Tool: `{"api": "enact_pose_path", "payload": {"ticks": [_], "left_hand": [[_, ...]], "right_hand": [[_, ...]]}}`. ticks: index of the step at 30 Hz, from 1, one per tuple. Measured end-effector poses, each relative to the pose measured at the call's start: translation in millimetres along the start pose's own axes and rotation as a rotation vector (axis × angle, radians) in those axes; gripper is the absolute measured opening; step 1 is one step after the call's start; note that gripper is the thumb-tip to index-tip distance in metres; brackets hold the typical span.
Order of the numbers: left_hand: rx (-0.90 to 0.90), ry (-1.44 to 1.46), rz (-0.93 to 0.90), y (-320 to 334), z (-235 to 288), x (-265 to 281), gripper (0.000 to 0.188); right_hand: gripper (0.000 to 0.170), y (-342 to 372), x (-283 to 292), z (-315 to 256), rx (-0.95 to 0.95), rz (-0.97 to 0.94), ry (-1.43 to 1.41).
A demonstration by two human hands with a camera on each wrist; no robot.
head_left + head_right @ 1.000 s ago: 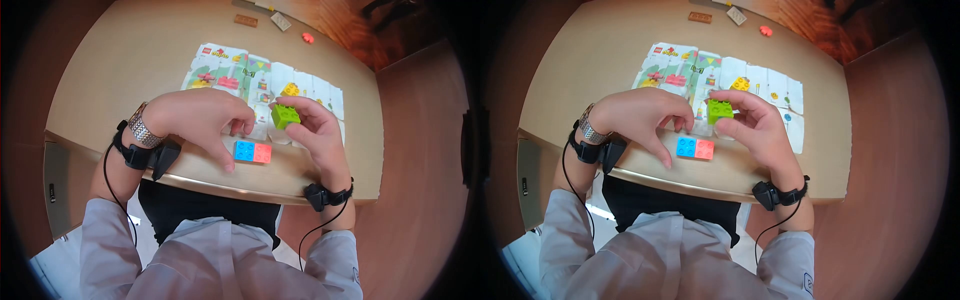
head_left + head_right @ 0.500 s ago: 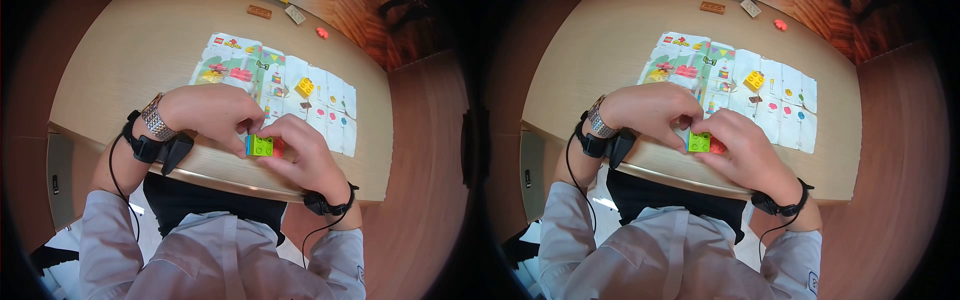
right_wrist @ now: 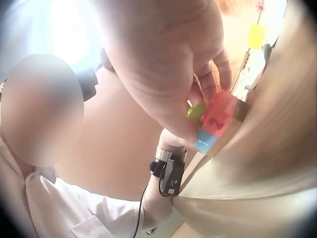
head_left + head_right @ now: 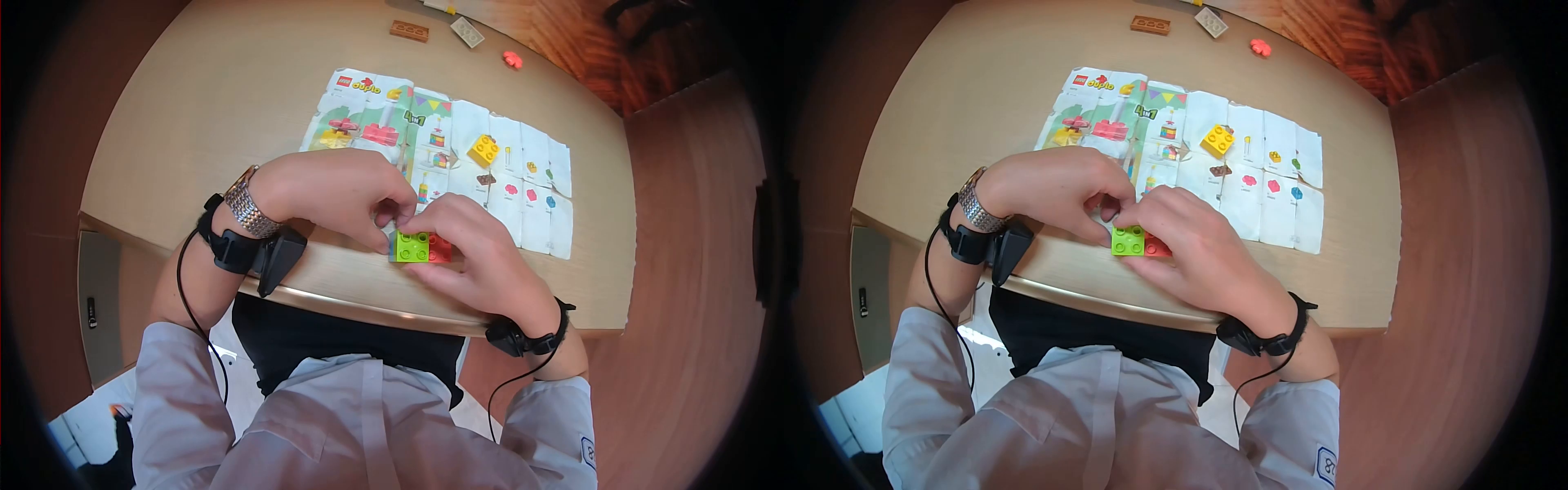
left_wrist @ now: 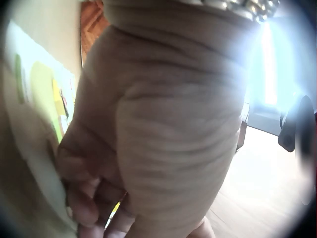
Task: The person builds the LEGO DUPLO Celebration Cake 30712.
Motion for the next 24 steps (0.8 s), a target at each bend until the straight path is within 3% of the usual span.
{"api": "enact_pose_path", "payload": {"ticks": [7,9,14,16,18,20,24], "left_hand": [[-0.008,0.09,0.088,-0.7,-7.6,3.3,0.017],[0.002,0.095,0.123,0.4,-6.8,5.9,0.015],[0.055,-0.008,0.259,0.5,-10.6,11.8,0.012],[0.04,-0.037,0.311,-0.4,-19.8,12.6,0.012],[0.025,-0.064,0.361,1.0,-25.3,14.1,0.012],[0.07,-0.11,0.385,1.4,-27.7,15.4,0.013],[0.085,-0.116,0.373,1.2,-28.0,17.4,0.014]], "right_hand": [[0.042,3.0,10.3,2.6,0.055,0.031,-0.065],[0.039,7.1,21.5,3.6,0.084,0.179,-0.02],[0.025,9.2,21.7,23.7,-0.005,0.274,-0.03],[0.024,9.4,20.9,37.1,-0.125,0.394,-0.219],[0.026,7.7,31.7,34.6,-0.164,0.391,-0.195],[0.034,4.7,46.5,32.1,-0.392,0.318,0.002],[0.047,2.2,60.6,45.5,-0.555,0.244,0.337]]}}
Point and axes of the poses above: each hand's wrist, its own y-axis away from the middle knuckle, its own x-axis out of the back of the hand, z = x × y, the point moved 3 cm from there along -y, towards the middle knuckle, and after that the axes turned 14 degrees about -z, right-handed, at the moved point
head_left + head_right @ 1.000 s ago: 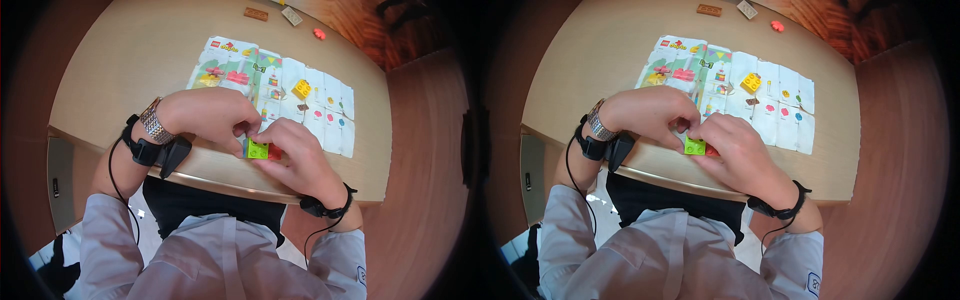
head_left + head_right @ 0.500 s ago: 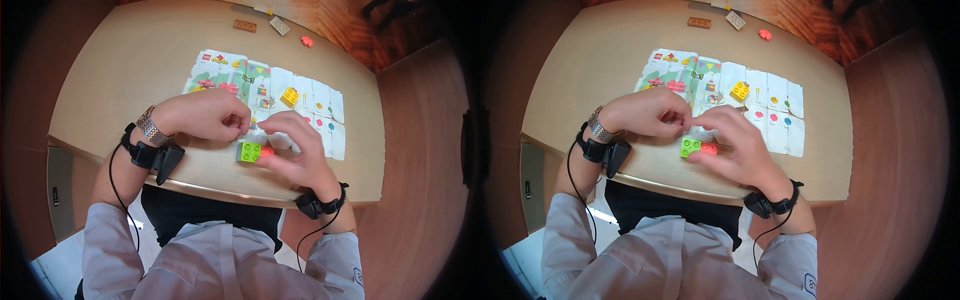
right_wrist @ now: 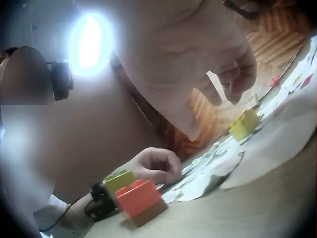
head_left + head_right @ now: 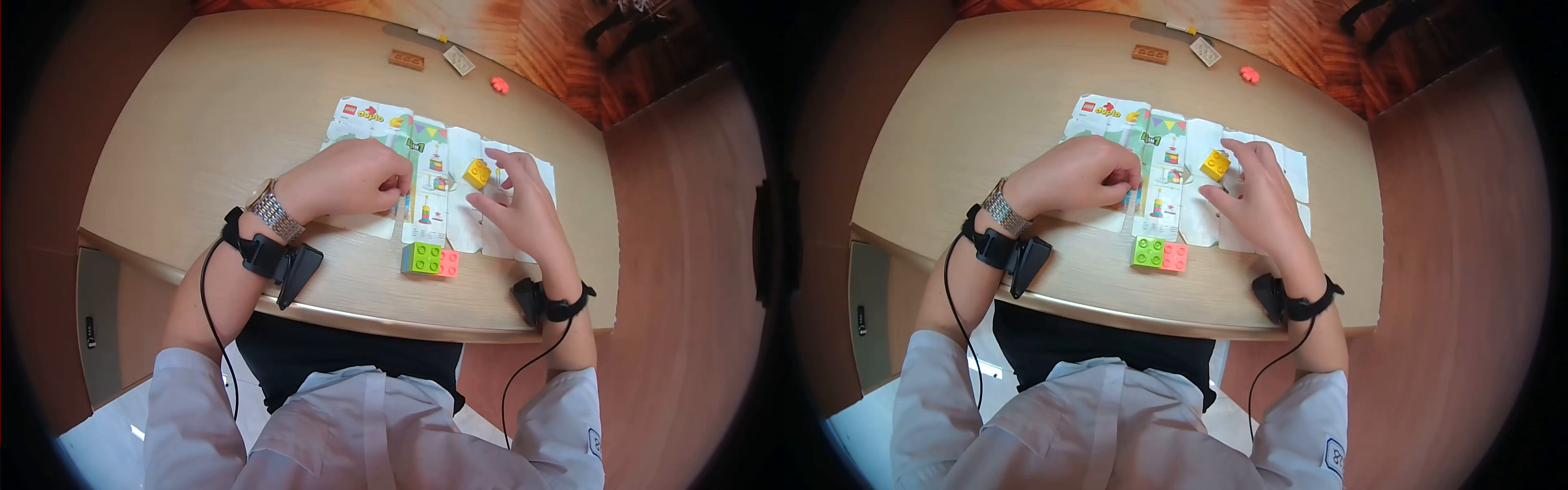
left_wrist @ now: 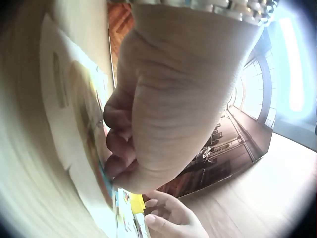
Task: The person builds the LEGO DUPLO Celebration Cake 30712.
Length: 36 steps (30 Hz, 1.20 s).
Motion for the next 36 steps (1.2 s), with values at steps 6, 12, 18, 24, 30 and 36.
{"api": "enact_pose_path", "payload": {"ticks": [6,12,18,24,30,36], "left_hand": [[0.01,-0.006,0.014,0.9,0.1,-1.1,0.012],[0.029,-0.019,-0.004,1.5,2.8,0.0,0.012],[0.009,-0.049,-0.003,-5.3,8.0,-4.2,0.012],[-0.035,0.067,-0.085,-4.2,15.4,-4.1,0.012],[-0.037,0.108,-0.133,-3.8,24.2,-4.1,0.017],[-0.049,0.097,-0.159,-4.6,18.7,-7.3,0.017]], "right_hand": [[0.05,-20.8,-11.9,17.7,-0.177,-0.261,-0.047],[0.05,-22.0,-13.1,19.3,-0.164,-0.266,-0.073],[0.044,-12.4,-14.1,23.1,-0.053,-0.167,-0.144],[0.041,23.2,7.0,-6.0,0.123,-0.127,-0.27],[0.041,43.4,2.9,6.0,-0.024,-0.093,-0.32],[0.04,61.8,-3.1,-13.4,0.117,-0.301,-0.351]]}}
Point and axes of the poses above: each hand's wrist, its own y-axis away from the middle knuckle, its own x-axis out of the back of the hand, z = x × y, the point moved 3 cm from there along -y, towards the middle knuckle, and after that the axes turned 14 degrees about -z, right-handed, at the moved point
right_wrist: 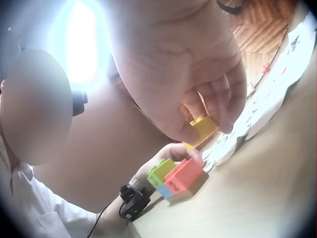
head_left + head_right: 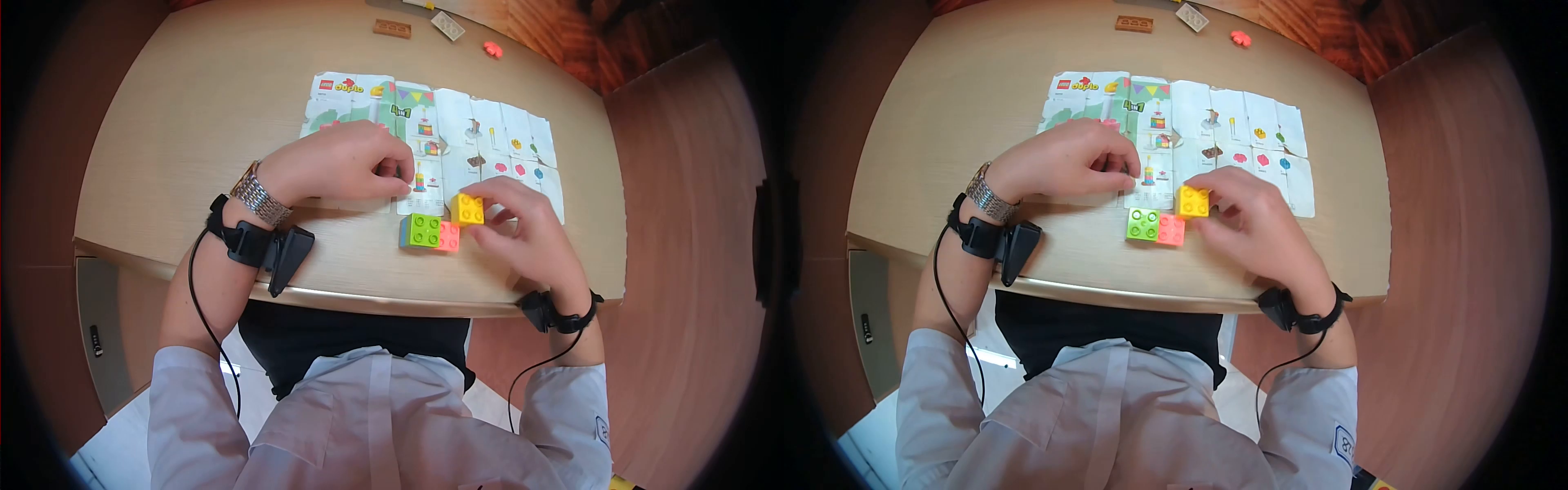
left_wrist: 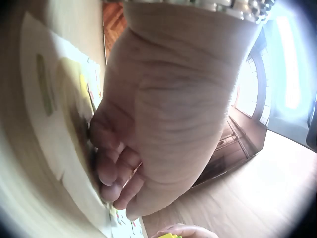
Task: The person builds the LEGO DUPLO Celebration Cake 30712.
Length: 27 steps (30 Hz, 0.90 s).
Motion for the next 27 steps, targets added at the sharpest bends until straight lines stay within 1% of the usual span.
{"api": "enact_pose_path", "payload": {"ticks": [3,5,6,7,8,9,11,12,14,17,19,20,22,24,26,27], "left_hand": [[0.045,0.016,-0.052,0.3,2.6,1.0,0.019],[-0.06,0.163,-0.075,-0.6,0.7,-2.4,0.023],[-0.059,0.163,-0.076,-0.8,-2.6,-5.0,0.023],[-0.094,0.238,-0.088,-1.3,-5.7,-8.3,0.029],[-0.13,0.313,-0.1,-1.5,-6.9,-10.4,0.035],[-0.13,0.315,-0.1,1.1,-2.0,-6.9,0.035],[-0.084,0.274,-0.281,8.4,11.8,-2.2,0.051],[-0.083,0.275,-0.282,7.8,11.9,-3.4,0.051],[-0.065,0.254,-0.313,5.9,11.7,-6.5,0.065],[-0.076,0.298,-0.337,8.5,18.3,-7.0,0.066],[-0.094,0.242,-0.352,10.3,24.6,-7.0,0.066],[-0.115,0.188,-0.362,10.6,27.9,-8.0,0.066],[-0.131,0.177,-0.379,10.3,31.6,-11.1,0.064],[-0.147,0.168,-0.392,9.5,33.2,-13.7,0.061],[-0.116,0.155,-0.338,8.0,30.8,-16.5,0.056],[-0.117,0.152,-0.339,7.8,28.9,-17.2,0.056]], "right_hand": [[0.04,1.3,-10.7,-10.6,0.037,-0.001,0.005],[0.041,0.9,-13.1,-10.7,0.057,0.009,-0.008],[0.041,1.1,-11.9,-9.1,0.068,0.094,0.01],[0.042,1.7,-10.1,-8.3,0.077,0.178,0.028],[0.042,2.8,-10.1,-9.6,0.076,0.178,0.027],[0.042,5.8,-10.4,-12.4,0.062,0.176,0.016],[0.042,10.9,-14.8,-15.8,0.048,0.172,0.003],[0.042,12.3,-19.2,-18.3,0.068,0.159,-0.005],[0.042,16.0,-25.5,-21.0,0.086,0.147,-0.015],[0.044,27.5,-34.1,-25.2,0.117,0.177,0.03],[0.046,37.6,-40.9,-39.6,0.426,0.169,0.259],[0.046,37.9,-45.2,-40.0,0.421,0.174,0.257],[0.049,35.5,-60.1,-36.6,0.417,0.097,0.2],[0.05,32.9,-62.6,-31.0,0.403,0.131,0.188],[0.052,29.3,-61.7,-29.6,0.349,0.175,0.185],[0.052,28.0,-60.5,-28.8,0.349,0.178,0.186]]}}
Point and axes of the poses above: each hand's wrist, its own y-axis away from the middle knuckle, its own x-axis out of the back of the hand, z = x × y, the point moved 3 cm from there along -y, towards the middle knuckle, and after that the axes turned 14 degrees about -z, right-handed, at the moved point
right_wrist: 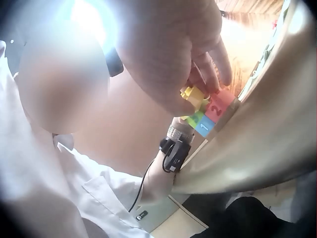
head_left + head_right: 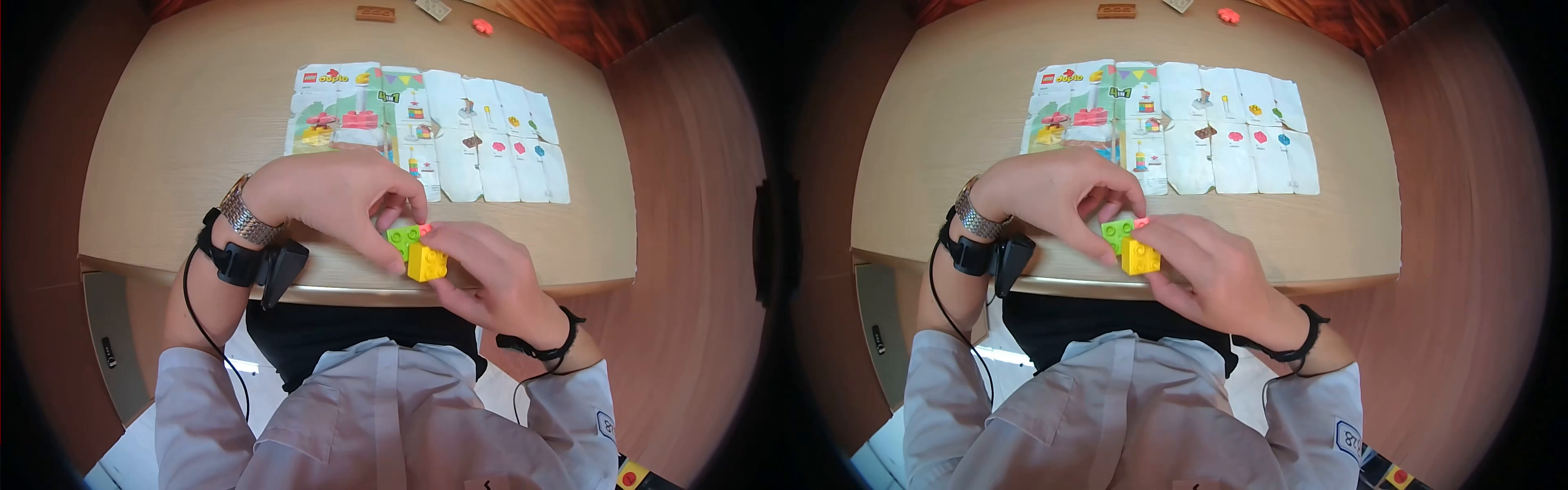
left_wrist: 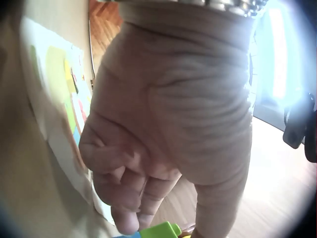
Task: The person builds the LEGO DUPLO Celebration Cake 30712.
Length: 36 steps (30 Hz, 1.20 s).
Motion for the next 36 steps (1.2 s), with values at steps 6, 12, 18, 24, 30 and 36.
{"api": "enact_pose_path", "payload": {"ticks": [6,12,18,24,30,36], "left_hand": [[0.002,0.035,0.123,5.5,-8.0,8.6,0.044],[0.035,0.043,0.128,8.3,-2.9,10.5,0.041],[0.013,0.06,0.146,7.8,-6.4,9.8,0.042],[-0.003,0.055,0.126,6.4,-8.4,9.4,0.041],[0.018,0.079,0.128,6.2,-7.4,10.0,0.04],[0.036,0.105,0.088,5.0,-10.4,9.9,0.041]], "right_hand": [[0.049,-3.7,14.2,8.6,-0.047,0.102,0.082],[0.046,-4.5,10.1,9.6,-0.18,0.017,0.069],[0.043,-8.5,16.8,13.5,-0.2,-0.032,0.036],[0.042,-14.3,23.4,16.4,-0.192,-0.111,0.025],[0.041,-14.7,23.5,13.4,-0.232,-0.145,0.013],[0.042,-11.8,17.3,18.5,-0.194,-0.098,0.015]]}}
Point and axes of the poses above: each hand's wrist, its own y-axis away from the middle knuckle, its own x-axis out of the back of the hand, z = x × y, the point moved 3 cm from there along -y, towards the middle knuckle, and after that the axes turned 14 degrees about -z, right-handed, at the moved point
